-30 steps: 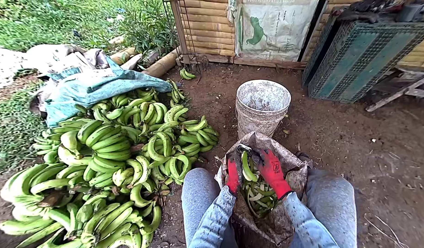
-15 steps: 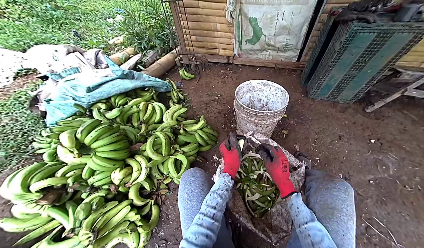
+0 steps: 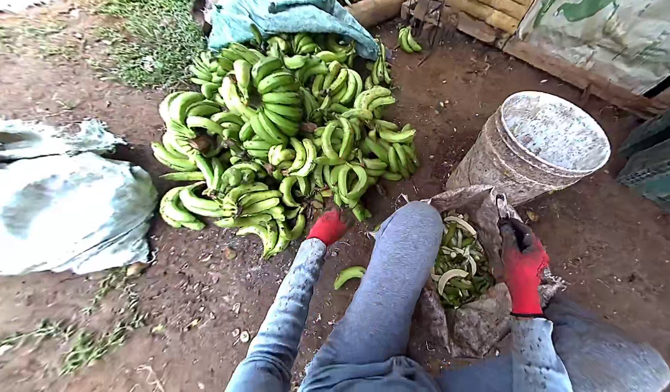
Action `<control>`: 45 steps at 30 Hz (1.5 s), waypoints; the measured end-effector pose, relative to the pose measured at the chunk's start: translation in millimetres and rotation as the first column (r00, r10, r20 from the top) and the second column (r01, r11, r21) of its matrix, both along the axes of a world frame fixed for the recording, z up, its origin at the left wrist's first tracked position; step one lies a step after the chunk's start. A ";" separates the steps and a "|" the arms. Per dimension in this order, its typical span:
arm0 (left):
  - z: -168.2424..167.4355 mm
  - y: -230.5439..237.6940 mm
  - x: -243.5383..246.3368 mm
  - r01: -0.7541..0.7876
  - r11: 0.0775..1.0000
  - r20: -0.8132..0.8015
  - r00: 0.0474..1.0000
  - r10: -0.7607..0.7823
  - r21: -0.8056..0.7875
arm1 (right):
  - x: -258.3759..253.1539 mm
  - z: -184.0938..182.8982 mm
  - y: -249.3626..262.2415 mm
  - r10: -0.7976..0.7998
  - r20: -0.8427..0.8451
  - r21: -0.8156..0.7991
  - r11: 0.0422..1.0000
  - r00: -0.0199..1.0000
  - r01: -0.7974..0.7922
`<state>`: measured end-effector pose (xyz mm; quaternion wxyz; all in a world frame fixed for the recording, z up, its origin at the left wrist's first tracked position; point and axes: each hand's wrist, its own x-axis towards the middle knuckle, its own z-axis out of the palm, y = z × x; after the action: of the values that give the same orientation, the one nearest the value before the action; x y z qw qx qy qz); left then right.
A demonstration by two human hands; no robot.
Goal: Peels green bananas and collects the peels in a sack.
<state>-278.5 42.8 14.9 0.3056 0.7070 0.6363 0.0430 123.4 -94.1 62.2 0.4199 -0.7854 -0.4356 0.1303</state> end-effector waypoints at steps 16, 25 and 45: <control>-72.0 -20.3 -2.5 -0.524 0.840 0.440 0.727 0.526 -0.138 | -3.0 9.3 -5.1 0.009 -0.060 -0.240 0.971 0.998 -0.023; 188.6 30.3 142.3 -0.053 0.998 0.907 -0.422 -0.006 -0.018 | -19.9 26.4 -6.5 0.162 -0.048 -0.041 0.986 0.986 -0.164; 81.4 -7.5 291.4 0.144 0.951 0.958 0.122 0.259 -0.275 | -42.0 23.3 -20.6 0.348 -0.674 0.283 0.936 0.651 -0.208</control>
<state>12.9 35.3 96.3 0.7509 0.4186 0.2987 0.4143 81.4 -114.7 85.5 0.5999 -0.5545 -0.3634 0.4478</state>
